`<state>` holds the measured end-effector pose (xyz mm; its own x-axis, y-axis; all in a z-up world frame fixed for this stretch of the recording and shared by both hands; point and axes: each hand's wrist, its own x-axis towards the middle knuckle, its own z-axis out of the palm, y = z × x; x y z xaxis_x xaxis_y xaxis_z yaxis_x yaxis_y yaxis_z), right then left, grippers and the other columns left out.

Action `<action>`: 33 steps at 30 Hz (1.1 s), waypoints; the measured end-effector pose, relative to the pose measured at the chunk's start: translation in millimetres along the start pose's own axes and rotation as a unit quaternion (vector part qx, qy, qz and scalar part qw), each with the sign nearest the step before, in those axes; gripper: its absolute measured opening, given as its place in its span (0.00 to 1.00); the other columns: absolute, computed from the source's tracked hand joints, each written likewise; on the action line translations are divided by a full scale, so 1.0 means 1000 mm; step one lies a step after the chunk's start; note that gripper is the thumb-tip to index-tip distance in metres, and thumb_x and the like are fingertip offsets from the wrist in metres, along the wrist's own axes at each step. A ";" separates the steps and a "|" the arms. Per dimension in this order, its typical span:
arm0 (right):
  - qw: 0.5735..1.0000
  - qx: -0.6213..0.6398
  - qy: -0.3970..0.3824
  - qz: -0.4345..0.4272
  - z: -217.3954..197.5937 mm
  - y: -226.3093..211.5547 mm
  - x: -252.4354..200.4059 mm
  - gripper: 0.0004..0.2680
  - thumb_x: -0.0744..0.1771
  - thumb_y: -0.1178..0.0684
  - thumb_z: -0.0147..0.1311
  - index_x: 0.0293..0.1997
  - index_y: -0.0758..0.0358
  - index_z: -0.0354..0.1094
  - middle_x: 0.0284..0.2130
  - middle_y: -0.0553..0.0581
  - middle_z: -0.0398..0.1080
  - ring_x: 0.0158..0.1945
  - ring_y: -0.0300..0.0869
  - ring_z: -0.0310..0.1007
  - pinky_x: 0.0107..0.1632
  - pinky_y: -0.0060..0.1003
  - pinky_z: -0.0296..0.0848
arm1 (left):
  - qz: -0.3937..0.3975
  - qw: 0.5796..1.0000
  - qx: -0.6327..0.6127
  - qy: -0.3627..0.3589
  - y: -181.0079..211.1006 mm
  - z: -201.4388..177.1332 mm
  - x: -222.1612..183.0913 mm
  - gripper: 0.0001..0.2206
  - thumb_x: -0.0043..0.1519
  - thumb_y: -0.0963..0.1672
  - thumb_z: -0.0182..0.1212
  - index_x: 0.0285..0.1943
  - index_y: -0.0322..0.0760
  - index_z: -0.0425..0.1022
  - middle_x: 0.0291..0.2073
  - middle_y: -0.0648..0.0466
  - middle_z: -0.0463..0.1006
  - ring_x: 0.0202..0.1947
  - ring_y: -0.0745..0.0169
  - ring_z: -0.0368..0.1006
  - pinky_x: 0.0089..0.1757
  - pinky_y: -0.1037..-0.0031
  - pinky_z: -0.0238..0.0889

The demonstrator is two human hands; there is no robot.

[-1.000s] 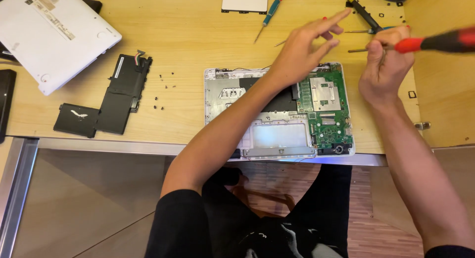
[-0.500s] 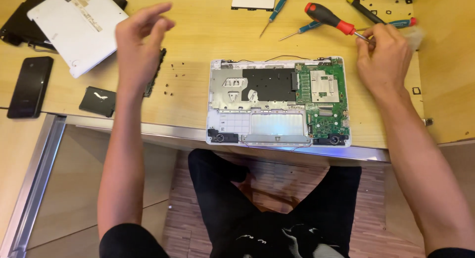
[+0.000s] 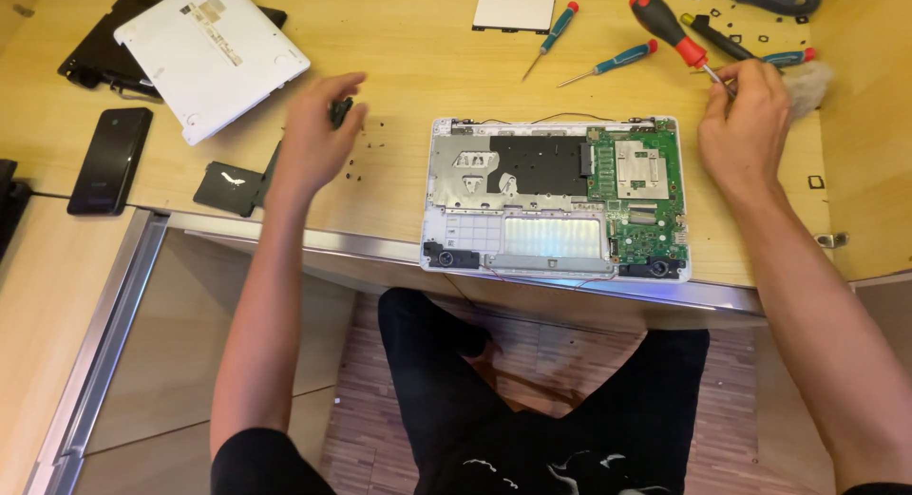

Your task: Repairing a laptop by removing screws, cleaning internal components with a brush, and repositioning parts.

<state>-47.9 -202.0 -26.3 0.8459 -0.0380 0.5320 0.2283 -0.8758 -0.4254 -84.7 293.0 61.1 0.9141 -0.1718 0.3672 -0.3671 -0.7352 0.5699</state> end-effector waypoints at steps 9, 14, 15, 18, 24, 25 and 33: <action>0.996 0.032 0.058 -0.052 -0.004 0.009 0.002 0.02 0.69 0.64 0.53 0.44 0.69 0.68 0.37 0.65 0.68 0.41 0.57 0.67 0.45 0.52 0.64 | 0.092 0.973 0.198 -0.072 -0.003 0.180 0.191 0.25 0.67 0.42 0.58 0.74 0.43 0.60 0.66 0.44 0.69 0.60 0.32 0.62 0.49 0.42 0.63; 0.998 0.034 0.036 -0.031 -0.007 -0.002 0.012 0.02 0.70 0.65 0.51 0.45 0.72 0.68 0.40 0.64 0.70 0.43 0.52 0.68 0.44 0.46 0.67 | -0.028 0.948 0.253 -0.193 0.005 0.184 0.223 0.28 0.66 0.49 0.59 0.75 0.50 0.58 0.67 0.52 0.63 0.66 0.37 0.53 0.57 0.47 0.52; 0.997 0.045 0.042 -0.052 -0.004 0.000 0.012 0.03 0.69 0.65 0.51 0.45 0.73 0.68 0.41 0.66 0.70 0.44 0.55 0.69 0.45 0.49 0.67 | -0.066 0.945 0.250 -0.203 0.003 0.183 0.226 0.31 0.62 0.54 0.64 0.74 0.50 0.61 0.63 0.44 0.65 0.64 0.34 0.53 0.57 0.48 0.50; 0.998 0.037 0.035 -0.039 -0.007 -0.005 0.013 0.02 0.70 0.66 0.51 0.45 0.74 0.69 0.40 0.65 0.70 0.43 0.52 0.69 0.43 0.46 0.69 | -0.160 0.950 0.178 -0.202 -0.001 0.161 0.231 0.33 0.46 0.52 0.81 0.60 0.50 0.71 0.57 0.56 0.76 0.63 0.48 0.64 0.57 0.54 0.53; 1.000 -0.003 0.020 -0.008 0.000 0.008 0.008 0.07 0.68 0.66 0.53 0.49 0.66 0.68 0.42 0.67 0.67 0.44 0.61 0.69 0.44 0.57 0.66 | -0.049 0.995 0.045 -0.070 0.070 0.081 0.147 0.32 0.48 0.39 0.49 0.66 0.49 0.75 0.30 0.50 0.80 0.27 0.45 0.73 0.25 0.55 0.67; 1.000 0.002 0.017 -0.006 0.001 0.005 0.010 0.07 0.68 0.66 0.53 0.49 0.66 0.68 0.42 0.67 0.67 0.44 0.61 0.69 0.44 0.57 0.66 | -0.053 0.995 0.049 -0.073 0.069 0.080 0.137 0.32 0.48 0.39 0.49 0.66 0.49 0.75 0.30 0.50 0.80 0.27 0.45 0.73 0.25 0.55 0.67; 0.998 -0.055 0.023 0.012 0.000 0.007 0.002 0.09 0.67 0.69 0.54 0.50 0.66 0.69 0.43 0.64 0.67 0.43 0.55 0.69 0.41 0.51 0.68 | -0.046 0.887 -0.416 -0.196 0.136 0.073 0.018 0.41 0.51 0.30 0.43 0.72 0.64 0.56 0.72 0.39 0.60 0.53 0.59 0.73 0.47 0.74 0.69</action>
<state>-44.9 -208.1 -27.7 0.8268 -0.0800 0.5568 0.1516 -0.9215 -0.3576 -105.5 142.0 91.6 0.8764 -0.4711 0.1000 -0.1384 -0.0475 0.9892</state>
